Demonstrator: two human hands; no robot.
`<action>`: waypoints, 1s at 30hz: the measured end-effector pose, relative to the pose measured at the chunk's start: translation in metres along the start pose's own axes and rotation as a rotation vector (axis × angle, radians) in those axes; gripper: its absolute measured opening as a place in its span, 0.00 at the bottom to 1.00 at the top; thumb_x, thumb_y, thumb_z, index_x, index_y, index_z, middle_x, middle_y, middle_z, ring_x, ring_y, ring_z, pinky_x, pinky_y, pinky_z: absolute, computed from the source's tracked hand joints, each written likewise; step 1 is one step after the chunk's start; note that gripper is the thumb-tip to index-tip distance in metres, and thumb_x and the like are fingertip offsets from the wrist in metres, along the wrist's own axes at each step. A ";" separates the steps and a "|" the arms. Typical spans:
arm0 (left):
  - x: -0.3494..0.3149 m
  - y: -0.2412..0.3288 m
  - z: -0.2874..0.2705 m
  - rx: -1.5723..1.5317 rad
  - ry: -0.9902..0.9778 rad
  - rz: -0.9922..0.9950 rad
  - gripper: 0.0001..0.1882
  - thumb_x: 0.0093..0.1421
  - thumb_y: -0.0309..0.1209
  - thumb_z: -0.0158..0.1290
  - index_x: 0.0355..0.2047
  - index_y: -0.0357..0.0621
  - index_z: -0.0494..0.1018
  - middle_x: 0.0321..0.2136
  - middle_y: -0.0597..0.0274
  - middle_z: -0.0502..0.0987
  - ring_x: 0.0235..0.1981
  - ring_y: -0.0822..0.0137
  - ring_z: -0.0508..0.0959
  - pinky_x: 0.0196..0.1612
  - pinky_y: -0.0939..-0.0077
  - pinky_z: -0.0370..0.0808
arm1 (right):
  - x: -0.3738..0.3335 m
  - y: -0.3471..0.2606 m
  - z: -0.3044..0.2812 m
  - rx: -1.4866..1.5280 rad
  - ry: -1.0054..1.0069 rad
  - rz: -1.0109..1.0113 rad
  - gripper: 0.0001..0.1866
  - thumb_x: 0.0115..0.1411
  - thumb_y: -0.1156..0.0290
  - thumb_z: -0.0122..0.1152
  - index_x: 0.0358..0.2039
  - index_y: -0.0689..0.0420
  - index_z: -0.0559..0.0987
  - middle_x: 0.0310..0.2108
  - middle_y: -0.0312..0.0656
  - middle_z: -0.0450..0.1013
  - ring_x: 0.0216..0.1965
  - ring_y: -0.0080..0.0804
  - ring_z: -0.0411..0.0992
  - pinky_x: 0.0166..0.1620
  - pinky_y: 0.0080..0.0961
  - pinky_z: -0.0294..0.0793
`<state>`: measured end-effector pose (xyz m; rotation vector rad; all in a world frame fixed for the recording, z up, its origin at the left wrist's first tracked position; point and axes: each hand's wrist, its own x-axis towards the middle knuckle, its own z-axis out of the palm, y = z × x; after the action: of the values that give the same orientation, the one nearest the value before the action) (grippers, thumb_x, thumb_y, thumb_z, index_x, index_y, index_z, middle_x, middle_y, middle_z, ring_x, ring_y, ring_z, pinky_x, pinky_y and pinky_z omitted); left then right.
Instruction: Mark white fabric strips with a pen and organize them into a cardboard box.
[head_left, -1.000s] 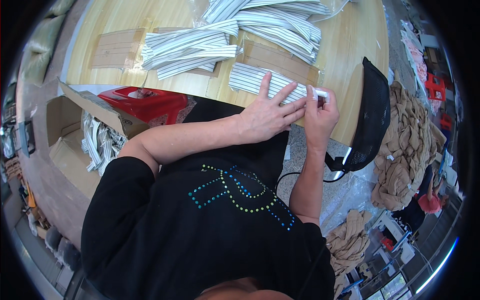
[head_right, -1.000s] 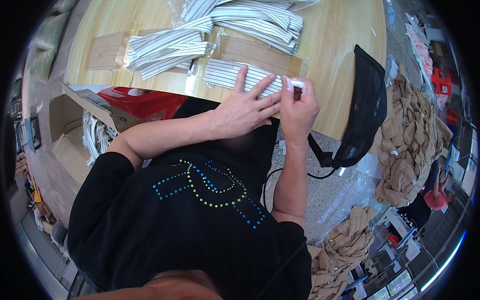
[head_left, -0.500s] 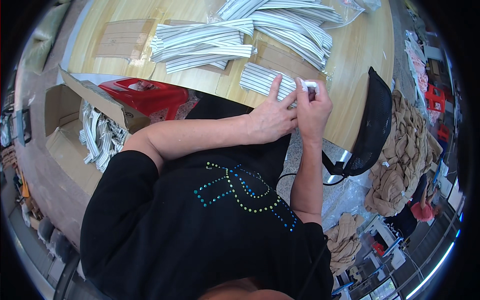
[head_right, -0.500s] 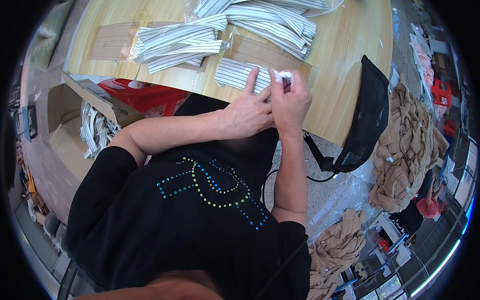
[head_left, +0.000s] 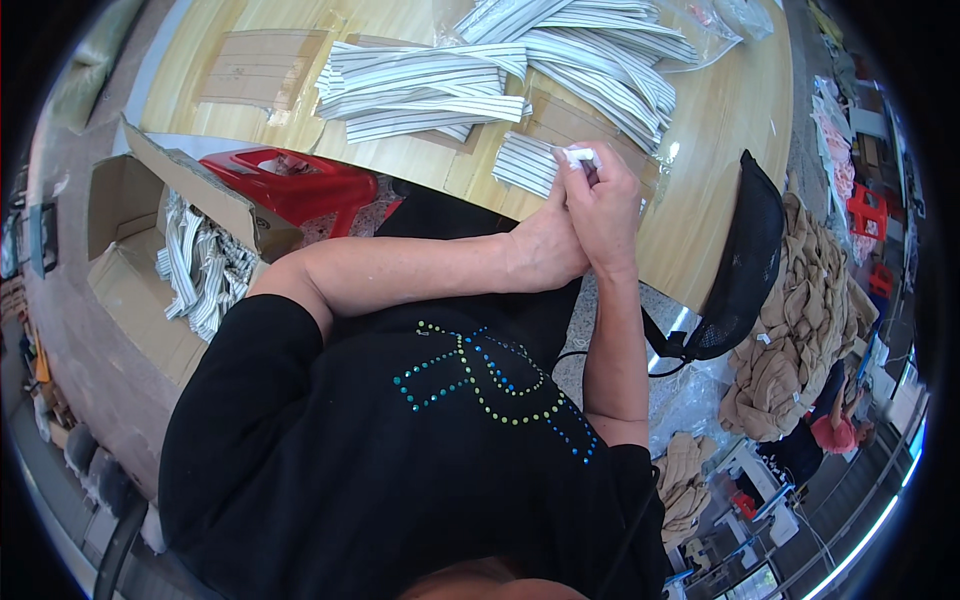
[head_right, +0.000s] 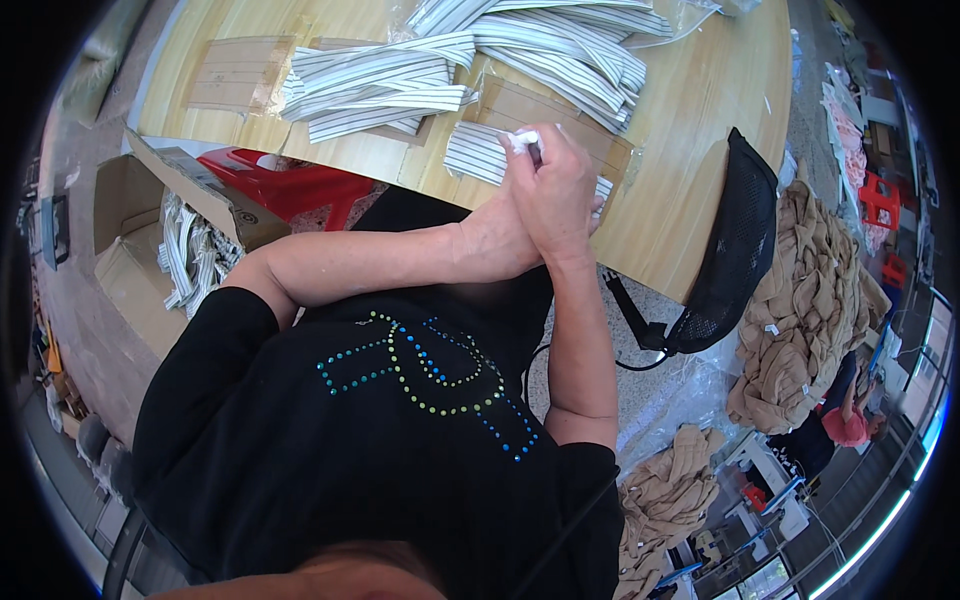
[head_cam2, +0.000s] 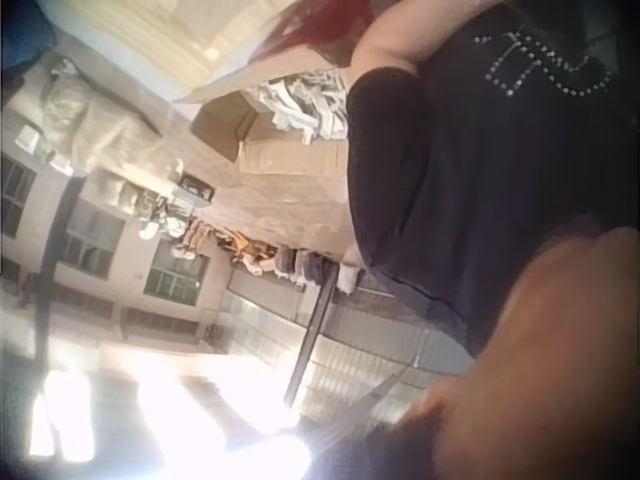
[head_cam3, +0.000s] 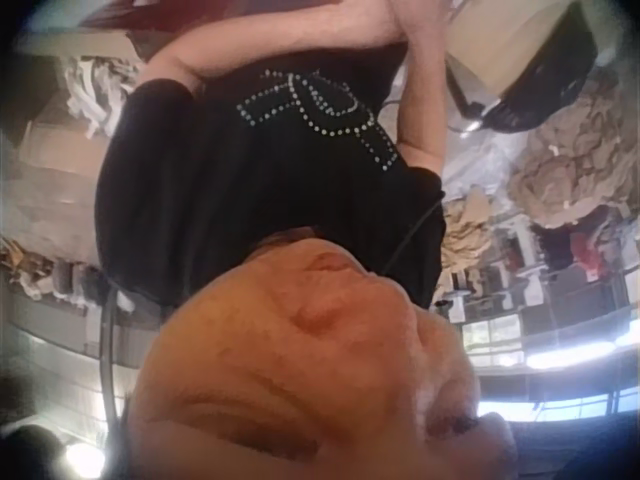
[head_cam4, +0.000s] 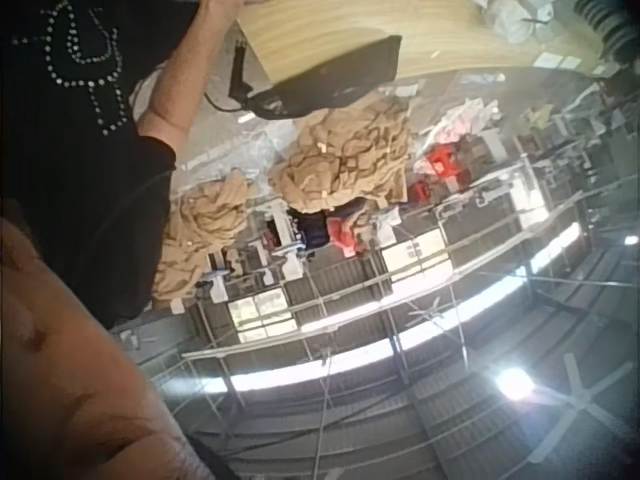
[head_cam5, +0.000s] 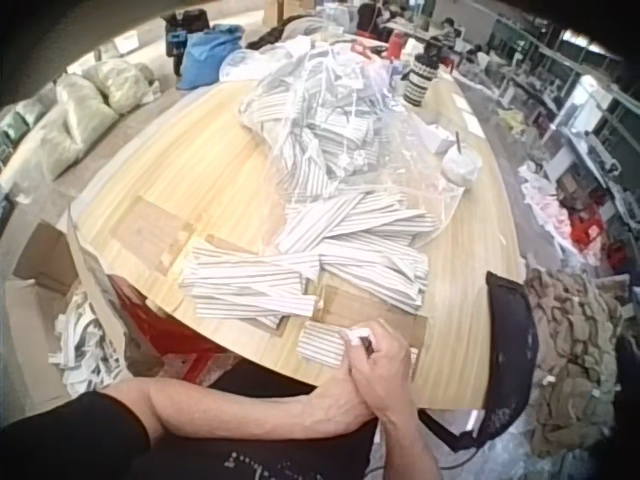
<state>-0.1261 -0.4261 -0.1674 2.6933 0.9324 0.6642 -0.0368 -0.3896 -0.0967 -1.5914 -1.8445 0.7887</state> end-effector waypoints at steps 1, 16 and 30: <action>0.002 -0.002 -0.004 -0.075 0.016 -0.055 0.21 0.56 0.36 0.49 0.51 0.47 0.73 0.53 0.50 0.70 0.60 0.47 0.63 0.57 0.22 0.48 | 0.003 -0.003 -0.002 0.007 -0.008 0.100 0.09 0.61 0.76 0.58 0.42 0.64 0.76 0.33 0.43 0.75 0.32 0.27 0.73 0.36 0.23 0.72; 0.004 -0.015 -0.160 0.063 0.418 0.102 0.05 0.47 0.30 0.52 0.26 0.45 0.70 0.27 0.65 0.65 0.33 0.64 0.69 0.41 0.69 0.65 | 0.084 0.056 -0.050 -0.294 0.396 -0.338 0.16 0.57 0.78 0.57 0.47 0.58 0.76 0.37 0.44 0.77 0.38 0.39 0.75 0.44 0.30 0.73; -0.037 -0.123 -0.099 0.144 0.274 -0.159 0.15 0.47 0.22 0.55 0.37 0.45 0.74 0.34 0.61 0.71 0.40 0.58 0.71 0.48 0.65 0.65 | 0.121 0.058 -0.037 -0.115 0.267 0.167 0.15 0.52 0.72 0.64 0.41 0.61 0.78 0.24 0.37 0.74 0.26 0.23 0.71 0.33 0.23 0.71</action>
<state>-0.2655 -0.3484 -0.1354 2.6547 1.2928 0.9824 0.0133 -0.2607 -0.1105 -1.8443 -1.6062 0.5159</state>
